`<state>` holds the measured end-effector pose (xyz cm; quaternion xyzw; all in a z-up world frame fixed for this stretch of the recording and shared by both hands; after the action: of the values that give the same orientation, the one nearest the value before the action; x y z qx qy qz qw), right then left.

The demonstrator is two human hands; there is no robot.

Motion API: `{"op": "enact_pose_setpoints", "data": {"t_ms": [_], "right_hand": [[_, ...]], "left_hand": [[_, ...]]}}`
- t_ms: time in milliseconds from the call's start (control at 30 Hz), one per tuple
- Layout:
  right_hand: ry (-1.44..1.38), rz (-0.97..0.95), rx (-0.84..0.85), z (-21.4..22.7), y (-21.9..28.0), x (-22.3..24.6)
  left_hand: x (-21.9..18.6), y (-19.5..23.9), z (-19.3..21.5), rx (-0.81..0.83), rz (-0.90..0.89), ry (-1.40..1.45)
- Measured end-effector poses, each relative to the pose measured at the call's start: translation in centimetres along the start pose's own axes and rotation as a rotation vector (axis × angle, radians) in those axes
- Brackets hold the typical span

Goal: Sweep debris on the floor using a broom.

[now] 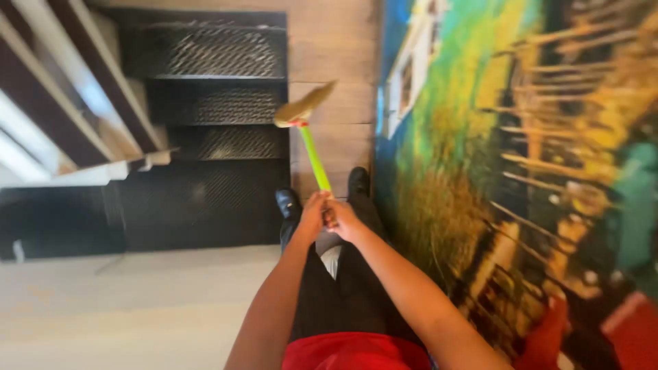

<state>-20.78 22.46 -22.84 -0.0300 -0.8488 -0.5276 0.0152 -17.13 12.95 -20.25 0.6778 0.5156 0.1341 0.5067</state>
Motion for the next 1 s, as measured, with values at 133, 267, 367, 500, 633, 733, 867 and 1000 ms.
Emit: {"op": "enact_pose_setpoints", "data": {"t_ms": [133, 267, 367, 500, 633, 733, 867, 1000], "right_hand": [[-0.006, -0.009, 0.063, -1.8, 1.5, -1.7], [0.008, -0.250, -0.152, 2.9, -1.4, -8.0], [-0.088, -0.309, -0.148, 4.6, -2.6, -10.4], [-0.009, -0.276, -0.371, 2.4, 1.9, -8.9], [-0.143, -0.221, -0.361, 5.4, -1.6, -8.6], [-0.151, -0.183, -0.359, 4.4, -3.5, -5.1], [-0.114, -0.088, -0.308, 3.6, -1.7, -3.2], [-0.017, 0.010, -0.071, 3.0, -5.7, 3.2]], "left_hand": [[0.9, 0.2, 3.3, 0.037, -0.034, -0.178], [4.1, 1.8, 5.7, -0.094, 0.073, -0.521], [7.0, 1.4, 6.4, -0.216, 0.080, -0.659], [11.4, 0.8, 7.4, -0.292, 0.137, -0.653], [11.2, -0.4, 6.3, -0.255, 0.070, -0.602], [7.9, -3.5, 5.0, -0.366, 0.045, -0.662], [8.0, -6.2, 4.6, -0.396, -0.132, -0.948], [-2.0, -5.0, -2.7, -0.474, -0.226, -1.009]]}}
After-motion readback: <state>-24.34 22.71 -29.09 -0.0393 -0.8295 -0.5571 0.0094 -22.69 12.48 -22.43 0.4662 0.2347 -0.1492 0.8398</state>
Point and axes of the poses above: each hand's wrist, its own y-axis away from the middle knuckle, its own z-axis out of the back of the hand, x = y × z, the point moved 5 cm from there along -y, towards the middle knuckle, and after that the axes turned 14 degrees about -y, right-handed, at the moved point
